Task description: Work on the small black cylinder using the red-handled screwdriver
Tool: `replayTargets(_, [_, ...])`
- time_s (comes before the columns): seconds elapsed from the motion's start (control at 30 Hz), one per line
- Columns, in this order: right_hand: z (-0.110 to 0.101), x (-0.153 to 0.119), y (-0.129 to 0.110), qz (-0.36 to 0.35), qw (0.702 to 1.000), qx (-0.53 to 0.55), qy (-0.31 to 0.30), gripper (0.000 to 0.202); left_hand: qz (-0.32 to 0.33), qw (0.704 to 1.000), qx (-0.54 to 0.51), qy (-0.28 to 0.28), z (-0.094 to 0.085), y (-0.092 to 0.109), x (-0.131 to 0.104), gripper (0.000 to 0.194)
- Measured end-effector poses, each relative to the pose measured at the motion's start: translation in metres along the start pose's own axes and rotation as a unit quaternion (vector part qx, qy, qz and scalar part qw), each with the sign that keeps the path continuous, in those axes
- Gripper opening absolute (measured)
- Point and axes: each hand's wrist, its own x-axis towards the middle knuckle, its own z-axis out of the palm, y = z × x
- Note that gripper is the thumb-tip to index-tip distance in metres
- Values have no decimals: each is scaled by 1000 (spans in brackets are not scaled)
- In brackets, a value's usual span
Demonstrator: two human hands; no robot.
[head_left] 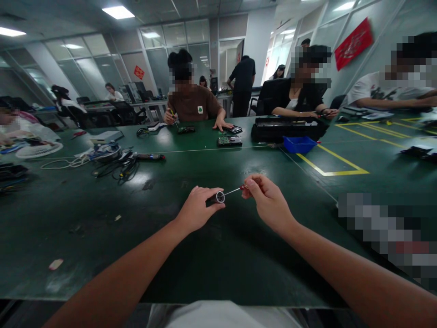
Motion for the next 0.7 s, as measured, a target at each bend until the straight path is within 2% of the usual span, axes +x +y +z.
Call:
replayTargets(0.13, [-1,-1,-3,-12,1000,-4,-27,17,-10,1000,-1,1,-3,-1,1,40])
replayTargets(0.27, [-3,-4,-8,-35,995,-68,-64,14,-13,1000,-1,5,-4,-4,1,39])
replayTargets(0.5, [-3,-9,-11,-47,985,-165,-17,33,6,1000,4,-9,0,-1,0,39])
replayTargets(0.7, [-4,-10,-13,-96,974,-197,-54,32,-2,1000,7,-4,-2,-3,0,39])
